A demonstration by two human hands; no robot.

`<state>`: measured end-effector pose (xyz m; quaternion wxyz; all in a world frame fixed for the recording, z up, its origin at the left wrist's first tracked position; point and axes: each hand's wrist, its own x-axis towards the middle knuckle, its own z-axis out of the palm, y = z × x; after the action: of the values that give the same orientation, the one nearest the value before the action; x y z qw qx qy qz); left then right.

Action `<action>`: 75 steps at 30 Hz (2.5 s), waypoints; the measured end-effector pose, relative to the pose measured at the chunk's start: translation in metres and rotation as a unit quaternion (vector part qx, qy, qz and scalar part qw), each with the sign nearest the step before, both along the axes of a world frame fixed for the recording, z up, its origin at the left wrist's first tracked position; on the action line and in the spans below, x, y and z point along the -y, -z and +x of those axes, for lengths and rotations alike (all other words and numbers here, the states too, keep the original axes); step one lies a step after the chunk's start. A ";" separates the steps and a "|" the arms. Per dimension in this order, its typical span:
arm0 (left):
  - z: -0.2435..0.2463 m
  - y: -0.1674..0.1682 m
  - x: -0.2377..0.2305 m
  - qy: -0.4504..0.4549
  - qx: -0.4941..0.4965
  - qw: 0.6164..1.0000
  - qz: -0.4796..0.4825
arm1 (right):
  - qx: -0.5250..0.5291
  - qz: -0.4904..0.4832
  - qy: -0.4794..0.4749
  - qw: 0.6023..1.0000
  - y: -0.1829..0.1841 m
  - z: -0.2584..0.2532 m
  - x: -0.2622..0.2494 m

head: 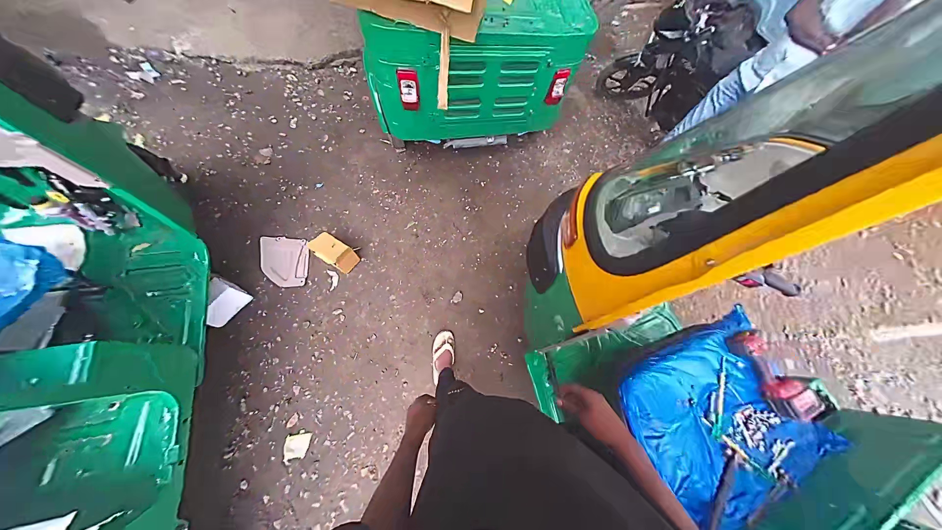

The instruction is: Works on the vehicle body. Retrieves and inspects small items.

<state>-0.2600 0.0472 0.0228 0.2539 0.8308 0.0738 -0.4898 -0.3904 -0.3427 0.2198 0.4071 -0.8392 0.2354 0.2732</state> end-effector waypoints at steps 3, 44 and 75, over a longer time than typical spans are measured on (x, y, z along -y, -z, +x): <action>0.026 -0.035 0.057 0.086 0.070 0.994 -0.006 | -0.078 0.014 -0.022 0.997 0.014 -0.078 0.012; -0.040 -0.150 0.342 0.017 0.161 0.985 -0.066 | -0.012 -0.157 0.440 0.884 0.167 -0.256 0.374; -0.153 -0.140 0.556 0.450 0.086 0.864 -0.210 | -0.067 -0.122 0.353 0.925 0.142 -0.221 0.331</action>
<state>-0.4128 -0.5092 0.1631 0.1797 0.7397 -0.4350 -0.4810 -0.6111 -0.6741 0.0781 0.3549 -0.7248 0.5745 0.1363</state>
